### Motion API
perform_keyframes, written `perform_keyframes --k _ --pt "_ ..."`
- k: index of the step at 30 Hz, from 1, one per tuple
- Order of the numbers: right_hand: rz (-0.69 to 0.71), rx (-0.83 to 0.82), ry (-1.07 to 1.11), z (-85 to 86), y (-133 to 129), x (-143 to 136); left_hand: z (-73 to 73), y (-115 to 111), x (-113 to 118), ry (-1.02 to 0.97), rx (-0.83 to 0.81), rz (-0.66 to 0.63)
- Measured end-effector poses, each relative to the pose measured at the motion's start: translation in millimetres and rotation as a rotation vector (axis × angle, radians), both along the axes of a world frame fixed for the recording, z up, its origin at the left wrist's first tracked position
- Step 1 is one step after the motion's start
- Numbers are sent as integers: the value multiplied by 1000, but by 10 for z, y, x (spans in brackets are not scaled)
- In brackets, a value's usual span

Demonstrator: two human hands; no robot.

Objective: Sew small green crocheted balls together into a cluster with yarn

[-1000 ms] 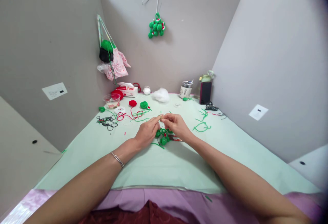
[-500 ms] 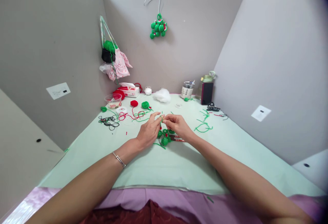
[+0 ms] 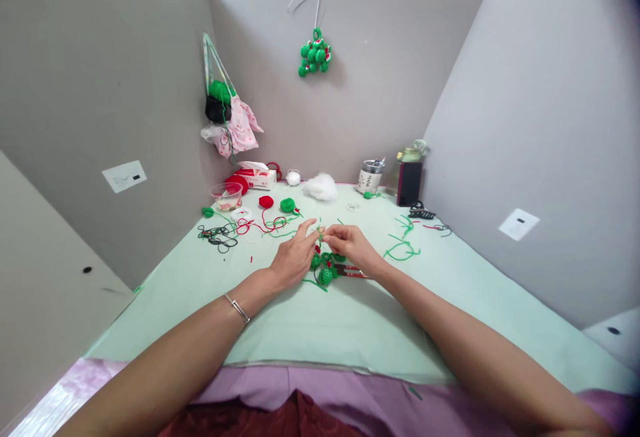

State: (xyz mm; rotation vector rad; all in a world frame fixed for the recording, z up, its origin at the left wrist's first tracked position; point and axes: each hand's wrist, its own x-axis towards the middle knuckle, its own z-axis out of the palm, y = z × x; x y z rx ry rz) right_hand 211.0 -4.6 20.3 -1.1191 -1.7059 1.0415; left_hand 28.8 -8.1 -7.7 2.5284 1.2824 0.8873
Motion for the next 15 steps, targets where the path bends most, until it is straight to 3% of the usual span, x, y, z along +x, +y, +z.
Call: perform_keyframes --k 2,7,11,15 --pt "-38 -2 10 -6 4 -1 13 -2 -4 6 -1 -3" --pt "25 -15 3 -25 -8 -12 39 20 -28 -27 -56 -26" --pt "-38 80 -33 -21 -25 -16 79 96 -49 -313 -109 -56" --pt "-67 132 -84 -21 -59 -40 153 159 -65 -637 -358 -12"
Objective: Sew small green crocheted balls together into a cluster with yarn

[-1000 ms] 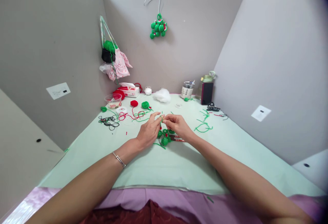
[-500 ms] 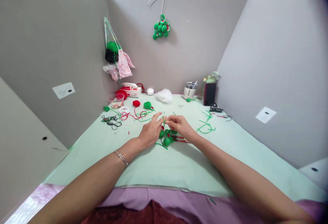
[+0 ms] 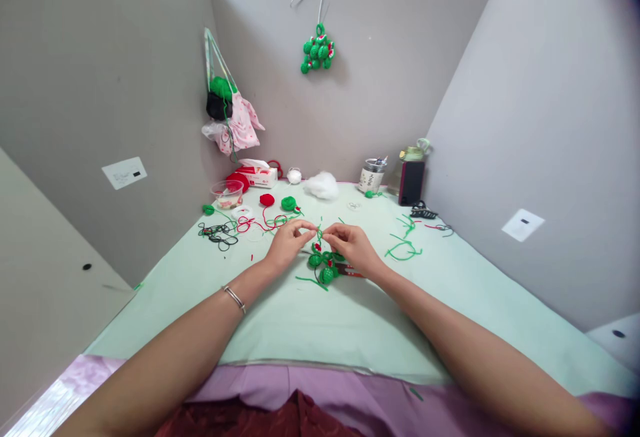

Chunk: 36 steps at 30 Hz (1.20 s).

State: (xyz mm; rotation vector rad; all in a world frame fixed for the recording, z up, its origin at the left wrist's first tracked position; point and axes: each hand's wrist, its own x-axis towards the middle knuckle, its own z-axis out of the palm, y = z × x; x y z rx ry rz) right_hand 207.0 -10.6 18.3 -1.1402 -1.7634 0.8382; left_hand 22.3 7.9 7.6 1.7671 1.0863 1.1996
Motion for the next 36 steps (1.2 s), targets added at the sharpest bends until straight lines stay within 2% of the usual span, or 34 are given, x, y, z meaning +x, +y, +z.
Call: perform_keyframes --k 3,5,10,15,19,24,36 --pt "-31 43 -53 -12 -29 -23 40 -4 8 -120 -231 -31" --pt "-49 84 -104 -25 -44 -35 44 -14 23 -184 -303 -52" --pt "-95 195 -232 -52 -69 -49 18 -9 50 -283 -329 -81" --pt "-158 342 -377 -73 -83 -55 40 -23 51 -306 -358 -105" --pt "-162 391 -454 -82 -74 -60 41 -20 49 -312 -392 -104" --pt "-208 346 -483 -72 -46 -56 -1 16 37 -314 -418 -102" --pt "-185 220 -326 -54 -35 -18 -15 -2 37 -395 -458 -150"
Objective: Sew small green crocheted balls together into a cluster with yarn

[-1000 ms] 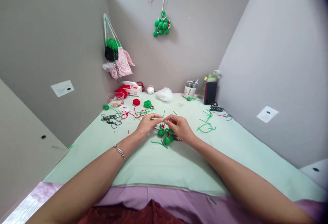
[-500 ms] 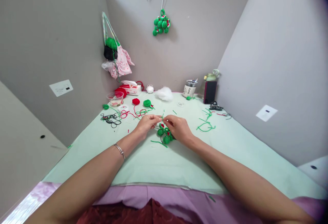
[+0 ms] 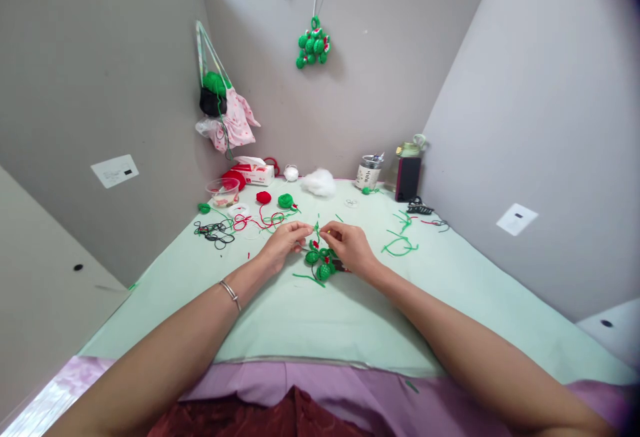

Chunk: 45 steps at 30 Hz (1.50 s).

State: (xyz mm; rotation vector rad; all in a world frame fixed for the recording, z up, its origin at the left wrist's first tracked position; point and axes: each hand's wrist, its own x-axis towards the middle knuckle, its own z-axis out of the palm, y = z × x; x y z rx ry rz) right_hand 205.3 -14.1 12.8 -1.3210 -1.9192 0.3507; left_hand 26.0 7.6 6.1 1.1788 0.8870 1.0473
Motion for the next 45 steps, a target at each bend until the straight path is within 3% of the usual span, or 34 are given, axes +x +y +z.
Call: perform_keyframes --k 12,21,28,37,45 --pt "64 -38 55 4 -37 -30 -24 4 2 38 34 -10" --pt "-26 28 -134 -22 33 -12 6 -32 37 43 -8 18" --pt "9 -80 113 25 86 85 -9 -45 22 -24 -33 -18" --pt "57 -135 234 92 32 70 22 6 -9 -321 -59 -30" --pt "129 -204 324 138 35 82 76 -61 1 -206 76 -74"
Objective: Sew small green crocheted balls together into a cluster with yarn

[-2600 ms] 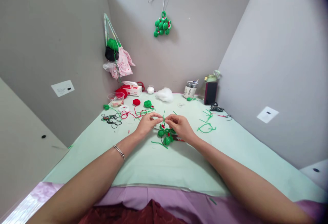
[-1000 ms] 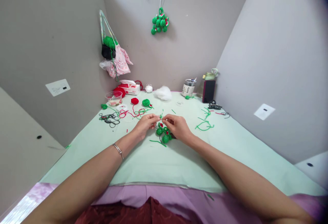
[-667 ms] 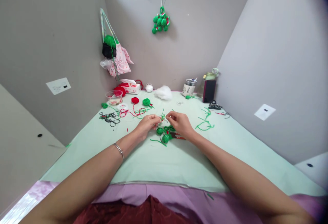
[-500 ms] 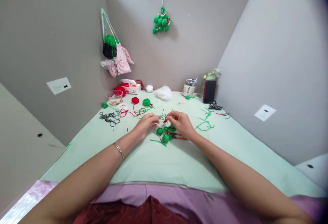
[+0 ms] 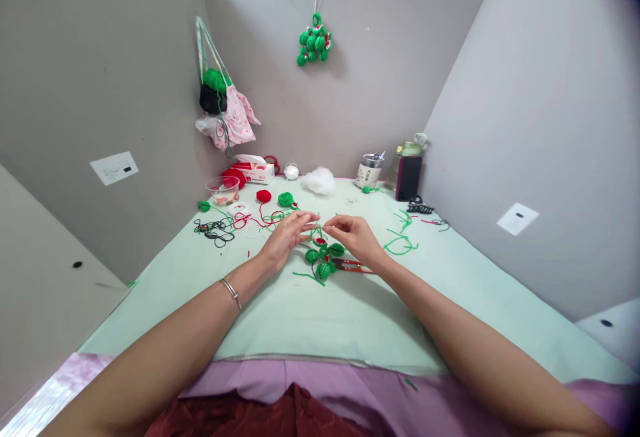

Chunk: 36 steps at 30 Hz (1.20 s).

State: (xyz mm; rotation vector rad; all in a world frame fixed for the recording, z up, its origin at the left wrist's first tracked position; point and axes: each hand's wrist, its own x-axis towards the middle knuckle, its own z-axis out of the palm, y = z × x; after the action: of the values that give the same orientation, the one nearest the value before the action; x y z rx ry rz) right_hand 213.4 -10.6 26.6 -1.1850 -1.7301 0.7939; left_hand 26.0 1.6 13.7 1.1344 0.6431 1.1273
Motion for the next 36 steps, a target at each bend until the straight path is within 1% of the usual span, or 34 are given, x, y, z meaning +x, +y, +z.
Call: perform_keyframes --k 2,4,8,10,16,21,24,27,30,33,36 --pt "13 -1 17 22 -15 -9 0 -24 23 61 34 -61" --pt "20 -13 60 65 -35 -11 -24 -29 45 114 37 -96" --pt "-34 -48 207 167 -54 28 -81 -12 65 173 30 -97" --pt "-61 -47 261 192 -44 58 -94 -5 60 188 46 -109" --pt "-75 -30 385 156 8 89 -109 13 38 254 65 -110" --pt "-103 -46 501 154 26 96 -114 20 29 305 66 -122" --pt "-72 -45 484 159 21 98 -88 3 26 284 51 -112" --pt "-19 -18 395 155 -8 65 -42 -30 35 198 25 -74" --pt "28 28 296 151 -57 5 -5 -66 57 121 38 -105" --pt "55 75 240 160 -97 -38 4 -90 83 146 49 -155" --pt "64 53 266 183 -106 -32 2 -96 95 185 27 -165"
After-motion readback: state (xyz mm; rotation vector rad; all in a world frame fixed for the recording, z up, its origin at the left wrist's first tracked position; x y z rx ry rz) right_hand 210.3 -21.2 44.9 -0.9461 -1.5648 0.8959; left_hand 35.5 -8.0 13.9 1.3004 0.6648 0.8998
